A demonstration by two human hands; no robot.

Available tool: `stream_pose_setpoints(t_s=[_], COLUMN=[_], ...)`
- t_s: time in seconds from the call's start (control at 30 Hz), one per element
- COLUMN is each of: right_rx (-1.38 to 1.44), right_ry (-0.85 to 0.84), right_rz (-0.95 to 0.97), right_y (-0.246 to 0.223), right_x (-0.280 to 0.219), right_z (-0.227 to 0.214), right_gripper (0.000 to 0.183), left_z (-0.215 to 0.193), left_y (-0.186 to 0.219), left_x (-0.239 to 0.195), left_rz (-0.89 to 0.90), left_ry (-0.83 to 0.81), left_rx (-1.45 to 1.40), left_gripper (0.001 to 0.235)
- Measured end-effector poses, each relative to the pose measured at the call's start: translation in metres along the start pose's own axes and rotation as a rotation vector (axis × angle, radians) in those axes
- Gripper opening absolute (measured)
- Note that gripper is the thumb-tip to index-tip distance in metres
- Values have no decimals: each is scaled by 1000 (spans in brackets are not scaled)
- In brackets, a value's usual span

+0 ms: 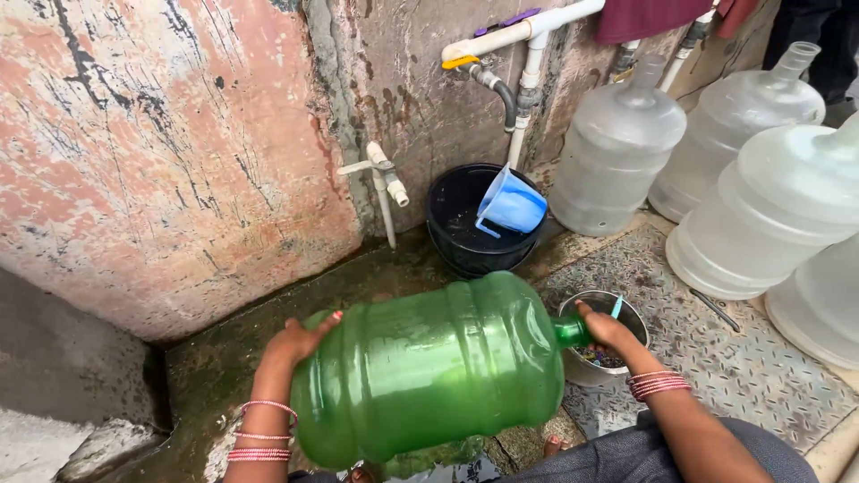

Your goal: The person washes a large green water dispenser by pouring water into it, shaking it, and rinsing it. They use a blue plastic jug to add water and a metal pot to collect the rinse water. The task is performed outdoors near a wall with a tap.

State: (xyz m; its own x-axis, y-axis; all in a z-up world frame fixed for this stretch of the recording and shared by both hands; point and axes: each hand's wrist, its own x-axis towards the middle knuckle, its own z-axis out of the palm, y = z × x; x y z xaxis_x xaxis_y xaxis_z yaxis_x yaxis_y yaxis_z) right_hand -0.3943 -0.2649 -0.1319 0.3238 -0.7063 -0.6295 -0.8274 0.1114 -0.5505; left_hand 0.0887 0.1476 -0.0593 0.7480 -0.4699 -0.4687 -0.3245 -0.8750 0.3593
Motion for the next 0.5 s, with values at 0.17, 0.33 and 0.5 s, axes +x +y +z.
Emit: stream_pose_setpoints(t_s=[0.17,0.33,0.5], right_rx=[412,1034,1241], right_ry=[177,-27,-3], right_rz=[-447,-961,-792], right_y=[-60,-84,-78], right_x=[-65,-126,-84], right_z=[-50,-95,-72], right_gripper=[59,39,27], left_z=[-56,-88,-80], left_y=[4,9,24], left_x=[-75,-137,-159], left_rz=[200,797,947], left_ry=[245,313,658], left_rx=[-499,-1106,-729], left_gripper=[140,102,84])
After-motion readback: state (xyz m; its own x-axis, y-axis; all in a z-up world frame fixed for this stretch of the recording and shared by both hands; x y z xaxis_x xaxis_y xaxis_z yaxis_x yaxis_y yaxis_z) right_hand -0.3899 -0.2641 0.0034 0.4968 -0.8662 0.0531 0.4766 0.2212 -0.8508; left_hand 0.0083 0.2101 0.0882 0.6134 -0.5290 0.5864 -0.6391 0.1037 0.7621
